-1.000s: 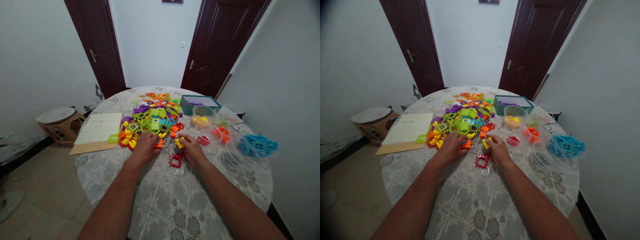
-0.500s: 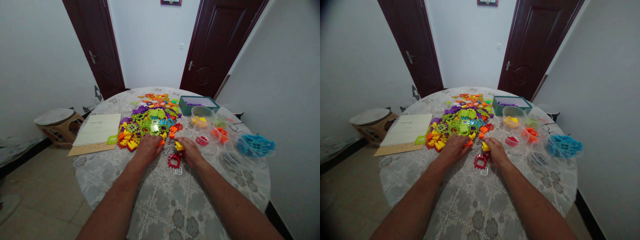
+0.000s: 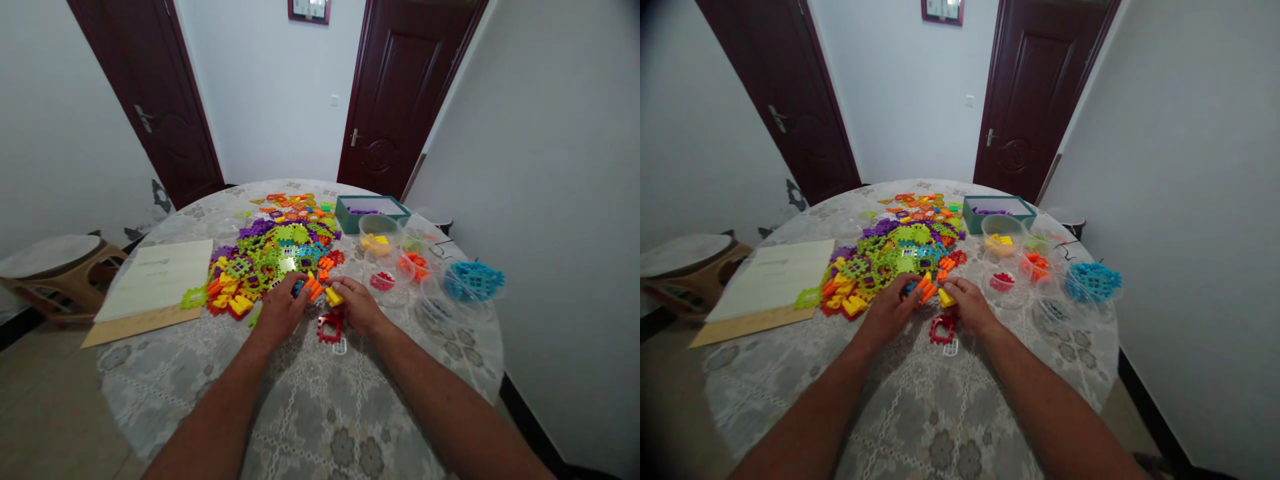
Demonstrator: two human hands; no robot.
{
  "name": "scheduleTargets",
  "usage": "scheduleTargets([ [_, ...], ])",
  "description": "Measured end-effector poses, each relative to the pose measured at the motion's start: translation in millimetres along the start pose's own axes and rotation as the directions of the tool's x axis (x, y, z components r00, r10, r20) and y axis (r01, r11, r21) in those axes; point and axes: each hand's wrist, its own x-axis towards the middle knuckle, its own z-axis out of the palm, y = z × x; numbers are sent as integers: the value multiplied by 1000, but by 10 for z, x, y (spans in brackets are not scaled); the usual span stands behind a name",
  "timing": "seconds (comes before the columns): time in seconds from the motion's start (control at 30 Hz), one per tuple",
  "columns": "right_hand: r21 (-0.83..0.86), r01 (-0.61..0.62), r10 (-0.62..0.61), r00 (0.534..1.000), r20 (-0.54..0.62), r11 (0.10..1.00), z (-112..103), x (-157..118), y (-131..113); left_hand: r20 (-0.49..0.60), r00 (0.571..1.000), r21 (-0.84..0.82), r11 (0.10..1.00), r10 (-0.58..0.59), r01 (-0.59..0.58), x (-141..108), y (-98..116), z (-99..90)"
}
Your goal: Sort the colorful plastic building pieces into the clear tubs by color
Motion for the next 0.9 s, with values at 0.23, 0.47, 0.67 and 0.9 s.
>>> scheduleTargets([
  [0.23, 46, -16, 11, 996, 92, 999, 14, -18, -47, 50, 992, -204, 971, -120, 127, 31, 18, 48],
  [0.47, 43, -43, 38, 992, 119, 998, 12, -47, -47, 143, 971, -353, 906, -193, 232, 43, 4, 90],
  [0.67, 35, -48, 44, 993, 111, 998, 12, -51, -48, 170, 965, -376, 892, -201, 252, 44, -13, 99],
  [0.9, 18, 1, -2, 995, 97, 1000, -28, -6, 12, 237, 969, -343, 926, -77, 158, 28, -4, 108],
])
